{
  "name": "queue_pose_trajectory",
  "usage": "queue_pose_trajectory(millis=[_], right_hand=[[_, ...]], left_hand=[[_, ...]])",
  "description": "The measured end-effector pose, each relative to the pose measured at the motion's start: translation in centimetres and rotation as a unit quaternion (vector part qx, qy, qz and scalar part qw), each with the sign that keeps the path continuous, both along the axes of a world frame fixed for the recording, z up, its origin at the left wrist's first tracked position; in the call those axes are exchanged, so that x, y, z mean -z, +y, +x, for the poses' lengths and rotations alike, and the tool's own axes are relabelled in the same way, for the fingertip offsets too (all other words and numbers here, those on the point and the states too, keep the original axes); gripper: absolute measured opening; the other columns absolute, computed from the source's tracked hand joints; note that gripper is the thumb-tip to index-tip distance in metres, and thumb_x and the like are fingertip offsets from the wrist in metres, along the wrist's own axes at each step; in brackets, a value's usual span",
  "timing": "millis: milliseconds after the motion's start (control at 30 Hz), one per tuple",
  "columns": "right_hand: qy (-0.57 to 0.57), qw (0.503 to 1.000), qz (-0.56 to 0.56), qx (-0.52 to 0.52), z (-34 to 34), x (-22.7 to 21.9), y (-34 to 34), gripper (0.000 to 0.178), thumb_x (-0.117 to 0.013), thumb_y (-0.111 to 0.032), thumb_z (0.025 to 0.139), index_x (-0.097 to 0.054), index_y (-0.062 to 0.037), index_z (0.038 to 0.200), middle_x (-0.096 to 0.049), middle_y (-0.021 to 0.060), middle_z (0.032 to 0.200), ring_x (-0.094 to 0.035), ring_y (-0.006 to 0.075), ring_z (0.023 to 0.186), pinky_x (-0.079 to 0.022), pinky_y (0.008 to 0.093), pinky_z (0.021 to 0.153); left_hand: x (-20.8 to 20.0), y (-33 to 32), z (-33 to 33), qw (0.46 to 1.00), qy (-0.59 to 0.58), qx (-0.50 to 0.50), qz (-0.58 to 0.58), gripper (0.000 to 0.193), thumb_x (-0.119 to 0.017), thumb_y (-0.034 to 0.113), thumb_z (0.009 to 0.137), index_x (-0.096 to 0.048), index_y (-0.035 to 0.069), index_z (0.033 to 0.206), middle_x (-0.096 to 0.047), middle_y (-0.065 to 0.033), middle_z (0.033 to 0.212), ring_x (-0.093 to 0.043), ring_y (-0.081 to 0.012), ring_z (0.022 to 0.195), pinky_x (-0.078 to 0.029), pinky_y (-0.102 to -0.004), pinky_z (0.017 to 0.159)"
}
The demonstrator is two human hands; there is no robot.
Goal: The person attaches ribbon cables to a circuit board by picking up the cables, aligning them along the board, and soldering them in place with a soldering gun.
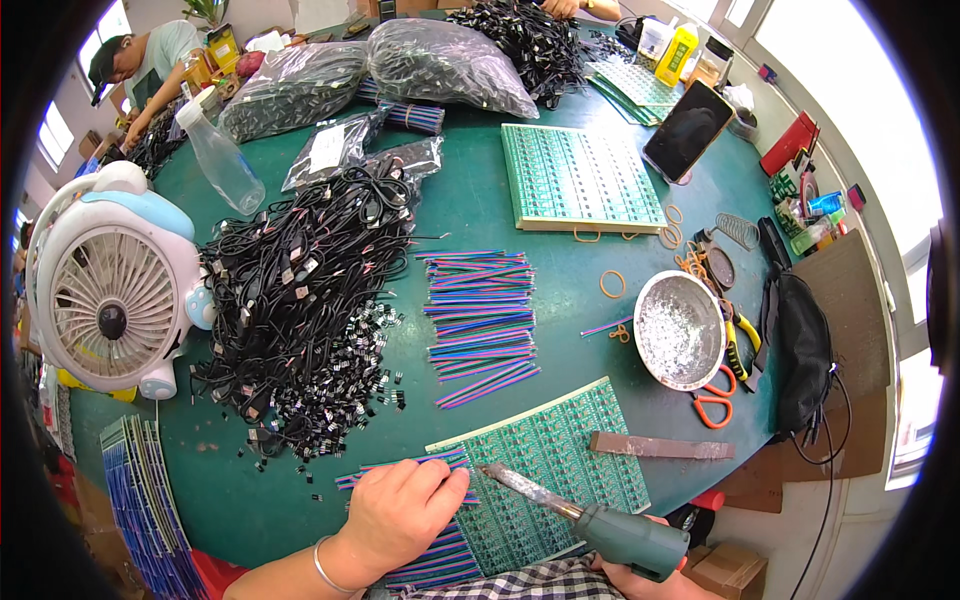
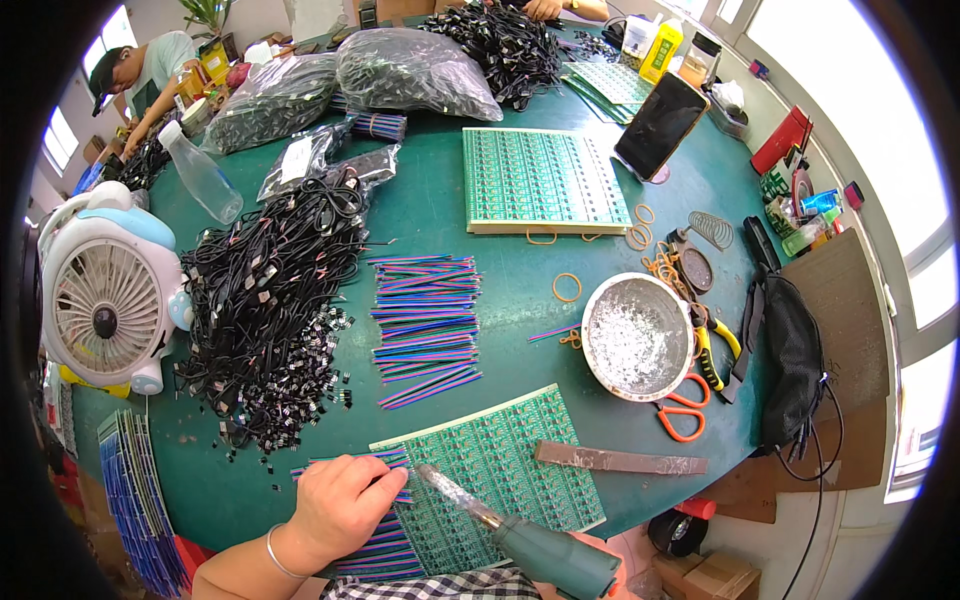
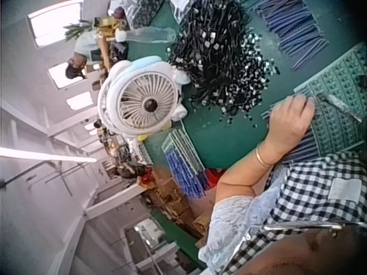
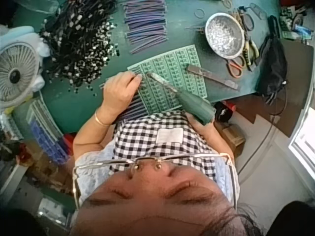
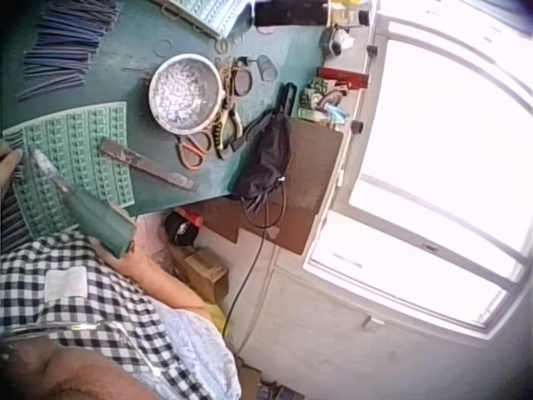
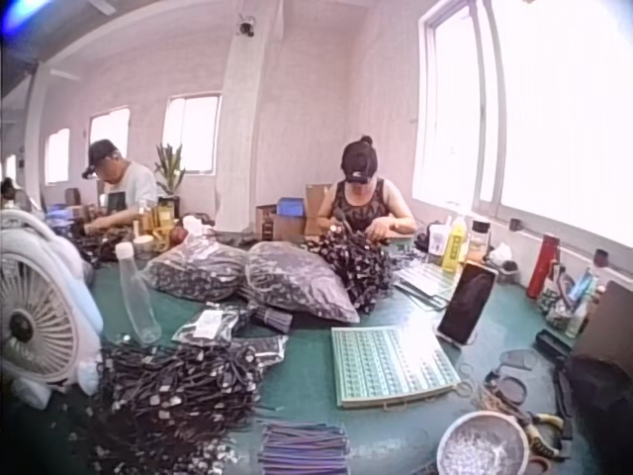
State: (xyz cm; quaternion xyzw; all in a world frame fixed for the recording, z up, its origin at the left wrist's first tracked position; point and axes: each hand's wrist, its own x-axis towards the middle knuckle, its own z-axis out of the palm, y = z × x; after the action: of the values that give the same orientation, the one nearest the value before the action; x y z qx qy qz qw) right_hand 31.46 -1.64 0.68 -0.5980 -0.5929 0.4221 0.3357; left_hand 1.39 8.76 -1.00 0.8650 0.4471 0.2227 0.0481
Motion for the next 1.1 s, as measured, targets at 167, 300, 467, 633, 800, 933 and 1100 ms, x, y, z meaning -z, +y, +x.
queue_pose_trajectory(millis=[167,300,467,633,800,933,1100], right_hand=[[-0.009,1.000,0.018,0.008,0.0,0.1,-0.2,0.036,-0.082,-0.010,0.082,-0.070,0.0002,0.115,-0.073,0.0159,0.110,-0.071,0.0295,0.098,-0.055,0.0399,0.086],[0.021,0.999,0.002,0.024,-0.1,0.3,-0.3,0.035,-0.081,-0.008,0.082,-0.071,0.0005,0.114,-0.073,0.0158,0.108,-0.071,0.0290,0.096,-0.055,0.0392,0.085],[0.062,0.997,-0.015,0.032,-0.4,0.2,0.0,0.033,-0.079,-0.006,0.083,-0.070,0.0019,0.114,-0.073,0.0163,0.108,-0.071,0.0283,0.096,-0.054,0.0387,0.085],[-0.017,1.000,-0.001,-0.020,0.0,-0.3,0.5,0.033,-0.078,-0.005,0.083,-0.070,0.0028,0.115,-0.072,0.0171,0.107,-0.070,0.0287,0.095,-0.054,0.0381,0.082],[0.021,0.999,0.016,0.020,-0.4,-0.5,0.3,0.033,-0.079,-0.007,0.084,-0.070,0.0016,0.114,-0.072,0.0148,0.103,-0.069,0.0280,0.091,-0.054,0.0383,0.080],[-0.003,1.000,-0.016,0.027,-0.4,-1.1,0.0,0.030,-0.079,-0.009,0.085,-0.070,0.0004,0.112,-0.072,0.0129,0.100,-0.069,0.0259,0.088,-0.054,0.0386,0.077],[0.031,0.990,-0.122,0.061,0.2,-1.4,-1.0,0.021,-0.077,-0.011,0.088,-0.070,-0.0005,0.105,-0.072,0.0098,0.093,-0.070,0.0221,0.086,-0.055,0.0385,0.075]], left_hand=[[0.0,-0.1,0.0,1.000,0.005,-0.001,0.001,0.021,-0.074,0.013,0.075,-0.075,0.014,0.095,-0.064,0.0026,0.085,-0.062,-0.0157,0.069,-0.046,-0.0320,0.055],[0.1,-0.1,0.0,1.000,0.003,-0.002,0.004,0.021,-0.074,0.013,0.074,-0.075,0.014,0.095,-0.065,0.0026,0.085,-0.063,-0.0157,0.070,-0.046,-0.0320,0.056],[0.1,-0.1,0.0,1.000,0.007,0.000,0.003,0.021,-0.073,0.013,0.074,-0.075,0.014,0.095,-0.065,0.0026,0.085,-0.063,-0.0157,0.070,-0.046,-0.0321,0.056],[0.1,-0.2,-0.1,1.000,0.011,0.003,0.000,0.022,-0.073,0.014,0.074,-0.075,0.013,0.095,-0.064,0.0025,0.084,-0.062,-0.0160,0.069,-0.046,-0.0324,0.056],[0.2,-0.1,-0.2,1.000,0.011,0.009,0.004,0.022,-0.072,0.015,0.075,-0.074,0.013,0.096,-0.063,0.0022,0.084,-0.061,-0.0157,0.069,-0.046,-0.0314,0.054],[0.1,-0.2,-0.2,1.000,-0.006,0.007,-0.027,0.024,-0.074,0.011,0.073,-0.073,0.011,0.097,-0.065,-0.0007,0.086,-0.064,-0.0190,0.071,-0.049,-0.0340,0.057],[-1.7,0.1,-0.3,0.996,-0.072,0.021,-0.043,0.030,-0.077,0.004,0.069,-0.072,0.008,0.098,-0.066,-0.0057,0.093,-0.066,-0.0233,0.075,-0.054,-0.0362,0.063]])
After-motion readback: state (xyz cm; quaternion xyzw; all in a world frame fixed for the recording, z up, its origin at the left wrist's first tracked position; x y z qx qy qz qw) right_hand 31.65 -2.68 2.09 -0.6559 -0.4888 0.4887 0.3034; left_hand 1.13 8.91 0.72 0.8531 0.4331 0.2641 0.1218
